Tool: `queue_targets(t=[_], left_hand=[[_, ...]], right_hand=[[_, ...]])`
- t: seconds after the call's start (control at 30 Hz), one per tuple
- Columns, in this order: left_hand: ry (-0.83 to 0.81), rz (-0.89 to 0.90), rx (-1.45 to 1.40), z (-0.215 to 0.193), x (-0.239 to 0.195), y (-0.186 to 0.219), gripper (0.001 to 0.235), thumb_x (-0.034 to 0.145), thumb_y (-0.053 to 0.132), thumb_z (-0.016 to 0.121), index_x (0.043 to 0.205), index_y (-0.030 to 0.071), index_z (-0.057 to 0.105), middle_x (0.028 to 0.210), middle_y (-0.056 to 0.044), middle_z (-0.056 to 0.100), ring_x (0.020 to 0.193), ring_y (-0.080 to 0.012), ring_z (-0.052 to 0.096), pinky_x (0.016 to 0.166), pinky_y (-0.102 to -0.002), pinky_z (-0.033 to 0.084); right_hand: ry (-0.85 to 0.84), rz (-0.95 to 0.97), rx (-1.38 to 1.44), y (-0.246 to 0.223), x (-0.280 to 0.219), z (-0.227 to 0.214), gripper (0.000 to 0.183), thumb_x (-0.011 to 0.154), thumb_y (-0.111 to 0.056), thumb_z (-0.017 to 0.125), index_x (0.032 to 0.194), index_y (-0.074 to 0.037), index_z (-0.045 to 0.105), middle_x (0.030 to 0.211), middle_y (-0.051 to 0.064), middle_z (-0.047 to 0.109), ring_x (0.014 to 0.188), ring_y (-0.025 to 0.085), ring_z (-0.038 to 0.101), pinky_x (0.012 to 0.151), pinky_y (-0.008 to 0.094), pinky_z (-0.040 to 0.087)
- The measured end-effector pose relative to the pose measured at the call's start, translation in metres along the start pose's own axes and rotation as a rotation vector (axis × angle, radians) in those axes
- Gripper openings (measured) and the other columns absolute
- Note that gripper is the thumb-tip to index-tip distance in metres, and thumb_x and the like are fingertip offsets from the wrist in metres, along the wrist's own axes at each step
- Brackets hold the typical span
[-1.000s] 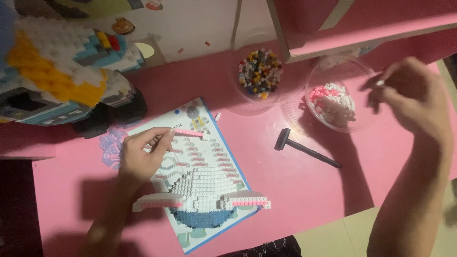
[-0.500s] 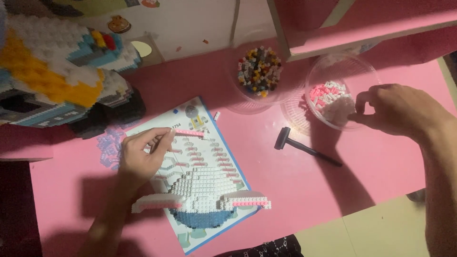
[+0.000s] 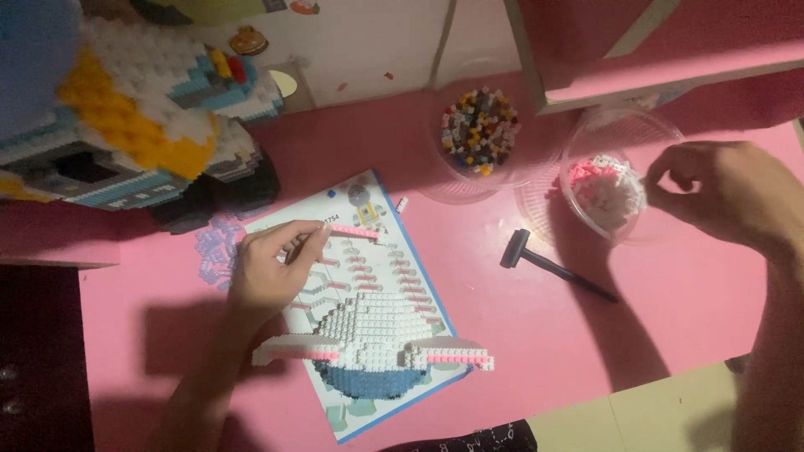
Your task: Assembling a toy head using micro building blocks and following a printed instruction manual.
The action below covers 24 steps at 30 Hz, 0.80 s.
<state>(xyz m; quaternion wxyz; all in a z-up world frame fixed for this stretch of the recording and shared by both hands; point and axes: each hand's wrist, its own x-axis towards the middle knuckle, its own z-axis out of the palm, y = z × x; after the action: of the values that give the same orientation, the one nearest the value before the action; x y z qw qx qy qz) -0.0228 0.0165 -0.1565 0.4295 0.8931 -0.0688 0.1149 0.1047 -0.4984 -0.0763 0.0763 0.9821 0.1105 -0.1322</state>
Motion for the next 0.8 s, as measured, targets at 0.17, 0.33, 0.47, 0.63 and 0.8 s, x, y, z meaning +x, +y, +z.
queue_targets(t=[0.17, 0.33, 0.47, 0.63, 0.8], left_hand=[[-0.028, -0.048, -0.068, -0.006, 0.001, 0.002, 0.019, 0.105, 0.018, 0.066, 0.094, 0.006, 0.075, 0.067, 0.005, 0.062, 0.056, -0.0057, 0.046, 0.054, -0.024, 0.04], [0.008, -0.116, -0.504, -0.004, 0.002, -0.021, 0.017, 0.111, 0.009, 0.055, 0.111, -0.002, 0.068, 0.085, -0.008, 0.063, 0.064, -0.0097, 0.048, 0.062, -0.023, 0.043], [-0.051, -0.233, -0.496, -0.015, 0.017, 0.015, 0.018, 0.105, 0.013, 0.063, 0.105, 0.002, 0.077, 0.074, -0.012, 0.07, 0.065, -0.0157, 0.062, 0.062, -0.029, 0.058], [-0.368, -0.277, -0.073, -0.019, 0.033, 0.039, 0.026, 0.097, 0.032, 0.074, 0.112, 0.012, 0.08, 0.102, -0.009, 0.084, 0.094, -0.0301, 0.081, 0.088, -0.045, 0.062], [-0.188, 0.049, -0.114, 0.001, 0.026, 0.004, 0.014, 0.096, 0.019, 0.078, 0.102, 0.007, 0.079, 0.081, -0.006, 0.075, 0.074, -0.0199, 0.069, 0.067, -0.033, 0.058]], right_hand=[[0.265, -0.114, 0.633, -0.066, -0.058, -0.036, 0.005, 0.1, -0.014, 0.076, 0.099, -0.01, 0.078, 0.071, -0.001, 0.062, 0.074, 0.012, 0.047, 0.07, 0.029, 0.035], [-0.036, -0.627, 0.758, -0.173, -0.042, -0.038, 0.015, 0.096, -0.026, 0.069, 0.092, -0.015, 0.078, 0.075, -0.004, 0.072, 0.057, 0.012, 0.06, 0.052, 0.028, 0.047], [-0.063, -0.666, 0.775, -0.216, -0.009, -0.007, 0.022, 0.086, -0.018, 0.076, 0.102, -0.003, 0.076, 0.08, 0.016, 0.074, 0.069, 0.036, 0.073, 0.065, 0.048, 0.059], [-0.07, -0.544, 0.486, -0.236, 0.012, 0.014, 0.034, 0.09, -0.029, 0.075, 0.114, -0.006, 0.074, 0.098, 0.018, 0.077, 0.094, 0.043, 0.077, 0.081, 0.054, 0.06], [-0.136, -0.435, 0.383, -0.234, 0.01, 0.014, 0.037, 0.09, -0.035, 0.076, 0.118, -0.012, 0.073, 0.096, 0.013, 0.075, 0.095, 0.038, 0.078, 0.082, 0.051, 0.063]])
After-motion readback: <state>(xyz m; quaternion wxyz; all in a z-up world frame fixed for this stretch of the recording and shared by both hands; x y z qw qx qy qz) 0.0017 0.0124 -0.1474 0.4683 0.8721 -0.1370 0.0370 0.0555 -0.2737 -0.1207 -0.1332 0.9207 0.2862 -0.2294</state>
